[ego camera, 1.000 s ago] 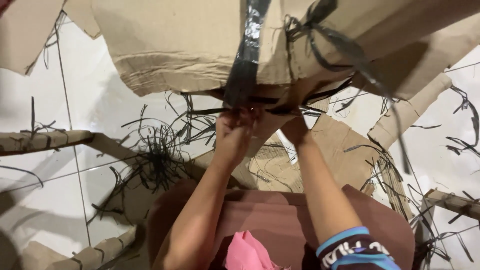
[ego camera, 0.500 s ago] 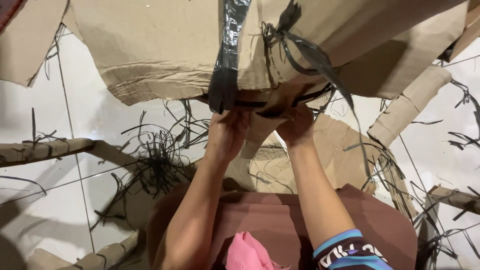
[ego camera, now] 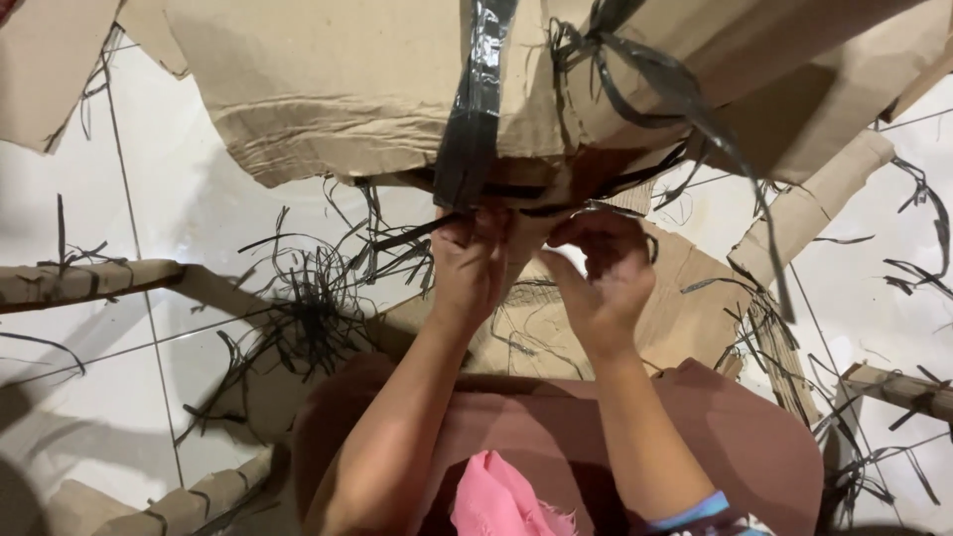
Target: Wrapping chair legs with protective cardboard and securing them with plastic ties.
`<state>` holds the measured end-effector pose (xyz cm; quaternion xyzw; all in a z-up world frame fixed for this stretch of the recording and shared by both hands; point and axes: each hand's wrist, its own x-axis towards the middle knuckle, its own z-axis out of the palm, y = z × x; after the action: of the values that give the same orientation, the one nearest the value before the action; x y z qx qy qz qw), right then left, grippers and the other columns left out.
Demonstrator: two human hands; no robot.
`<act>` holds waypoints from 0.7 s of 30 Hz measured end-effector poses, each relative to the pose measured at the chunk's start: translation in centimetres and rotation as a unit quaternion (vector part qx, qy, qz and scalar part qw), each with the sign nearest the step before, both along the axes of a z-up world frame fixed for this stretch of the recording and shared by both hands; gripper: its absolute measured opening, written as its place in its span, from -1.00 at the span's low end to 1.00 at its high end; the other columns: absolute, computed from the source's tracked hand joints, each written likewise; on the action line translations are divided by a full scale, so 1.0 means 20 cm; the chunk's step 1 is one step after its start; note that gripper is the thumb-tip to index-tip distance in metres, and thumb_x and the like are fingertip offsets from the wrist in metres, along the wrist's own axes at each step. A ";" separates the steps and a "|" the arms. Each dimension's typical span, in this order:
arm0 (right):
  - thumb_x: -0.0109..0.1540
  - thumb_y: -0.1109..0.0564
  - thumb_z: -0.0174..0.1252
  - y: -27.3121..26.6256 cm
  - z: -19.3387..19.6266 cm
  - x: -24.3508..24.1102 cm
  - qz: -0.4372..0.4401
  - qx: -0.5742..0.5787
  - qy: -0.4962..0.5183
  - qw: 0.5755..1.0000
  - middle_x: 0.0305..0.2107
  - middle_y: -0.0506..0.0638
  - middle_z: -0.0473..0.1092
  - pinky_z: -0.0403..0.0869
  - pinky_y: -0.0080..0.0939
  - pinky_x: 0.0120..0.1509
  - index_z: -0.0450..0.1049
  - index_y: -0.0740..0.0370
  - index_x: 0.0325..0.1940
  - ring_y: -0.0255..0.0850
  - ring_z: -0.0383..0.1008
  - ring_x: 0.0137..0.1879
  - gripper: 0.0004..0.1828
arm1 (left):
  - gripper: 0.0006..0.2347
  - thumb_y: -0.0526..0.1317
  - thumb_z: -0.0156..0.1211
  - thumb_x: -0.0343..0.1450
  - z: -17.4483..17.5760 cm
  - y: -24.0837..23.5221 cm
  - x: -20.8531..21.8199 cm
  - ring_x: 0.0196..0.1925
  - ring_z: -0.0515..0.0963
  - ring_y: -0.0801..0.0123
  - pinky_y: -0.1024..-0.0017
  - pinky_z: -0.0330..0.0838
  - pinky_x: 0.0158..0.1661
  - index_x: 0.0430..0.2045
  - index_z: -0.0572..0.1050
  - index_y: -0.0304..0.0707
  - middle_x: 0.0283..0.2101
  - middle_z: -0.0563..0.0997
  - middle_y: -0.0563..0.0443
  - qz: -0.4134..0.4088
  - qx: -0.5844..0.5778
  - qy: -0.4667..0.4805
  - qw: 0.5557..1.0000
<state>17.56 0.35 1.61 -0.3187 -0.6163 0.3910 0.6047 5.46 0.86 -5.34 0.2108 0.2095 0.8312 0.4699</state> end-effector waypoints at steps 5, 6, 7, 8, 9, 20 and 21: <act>0.17 0.28 0.46 -0.02 0.16 -0.12 -0.181 -0.139 -0.099 0.969 -0.27 -0.03 0.43 0.64 -0.23 0.08 0.35 0.11 0.07 -0.27 0.52 -0.21 -0.50 | -0.88 -0.41 0.26 0.44 0.20 -0.08 -0.06 -0.09 0.62 0.37 0.31 0.55 0.04 -0.19 0.54 -0.35 -0.17 0.65 -0.12 0.033 0.019 0.105 0.994; 0.17 0.28 0.46 -0.02 0.17 -0.14 -0.178 -0.139 -0.101 0.969 -0.27 -0.03 0.43 0.64 -0.23 0.08 0.35 0.11 0.07 -0.27 0.52 -0.21 -0.50 | -0.88 -0.41 0.26 0.44 0.15 -0.07 -0.08 -0.09 0.62 0.37 0.31 0.55 0.04 -0.19 0.54 -0.35 -0.17 0.65 -0.12 0.036 0.019 0.104 0.994; 0.14 0.31 0.44 -0.02 0.18 -0.16 -0.191 -0.123 -0.094 0.969 -0.40 0.03 0.48 0.63 -0.27 -0.11 0.42 0.17 -0.13 -0.27 0.54 -0.33 -0.65 | -0.90 -0.42 0.30 0.40 0.10 -0.05 -0.10 -0.12 0.64 0.31 0.29 0.55 0.01 -0.28 0.53 -0.41 -0.21 0.64 -0.20 0.024 0.053 0.129 0.990; 0.11 0.34 0.42 -0.01 0.19 -0.17 -0.205 -0.108 -0.086 0.969 -0.53 0.08 0.54 0.62 -0.30 -0.30 0.48 0.22 -0.32 -0.26 0.56 -0.44 -0.78 | -0.90 -0.42 0.35 0.37 0.05 -0.04 -0.12 -0.15 0.66 0.25 0.28 0.55 -0.01 -0.38 0.52 -0.48 -0.25 0.64 -0.28 0.010 0.087 0.155 0.984; 0.11 0.34 0.42 0.01 0.15 -0.15 -0.205 -0.108 -0.088 0.969 -0.53 0.08 0.54 0.62 -0.30 -0.30 0.48 0.22 -0.32 -0.26 0.56 -0.44 -0.78 | -0.90 -0.42 0.35 0.37 0.10 -0.05 -0.15 -0.15 0.66 0.25 0.28 0.55 -0.01 -0.38 0.52 -0.48 -0.25 0.64 -0.28 0.011 0.086 0.154 0.984; 0.03 0.25 -0.14 0.08 0.08 -0.05 0.113 -0.117 0.319 0.934 -0.13 0.14 0.49 0.52 -0.20 0.12 0.44 0.36 -0.03 -0.10 0.49 -0.06 -0.54 | -0.99 -0.32 0.39 0.38 0.44 -0.18 -0.17 -0.41 0.72 0.13 0.36 0.62 -0.31 -0.41 0.66 -0.20 -0.43 0.71 -0.04 0.148 0.008 0.501 0.853; 0.03 0.25 -0.14 0.07 0.08 -0.02 0.112 -0.118 0.319 0.934 -0.13 0.14 0.49 0.52 -0.20 0.12 0.44 0.36 -0.03 -0.10 0.49 -0.06 -0.54 | -0.99 -0.32 0.39 0.38 0.44 -0.18 -0.16 -0.41 0.72 0.13 0.36 0.62 -0.31 -0.41 0.66 -0.20 -0.43 0.71 -0.04 0.146 0.007 0.501 0.853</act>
<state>17.12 1.69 3.19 -0.1749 -0.3719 0.6071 0.6800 2.21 -2.70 3.42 0.5685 0.4394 0.6737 0.1728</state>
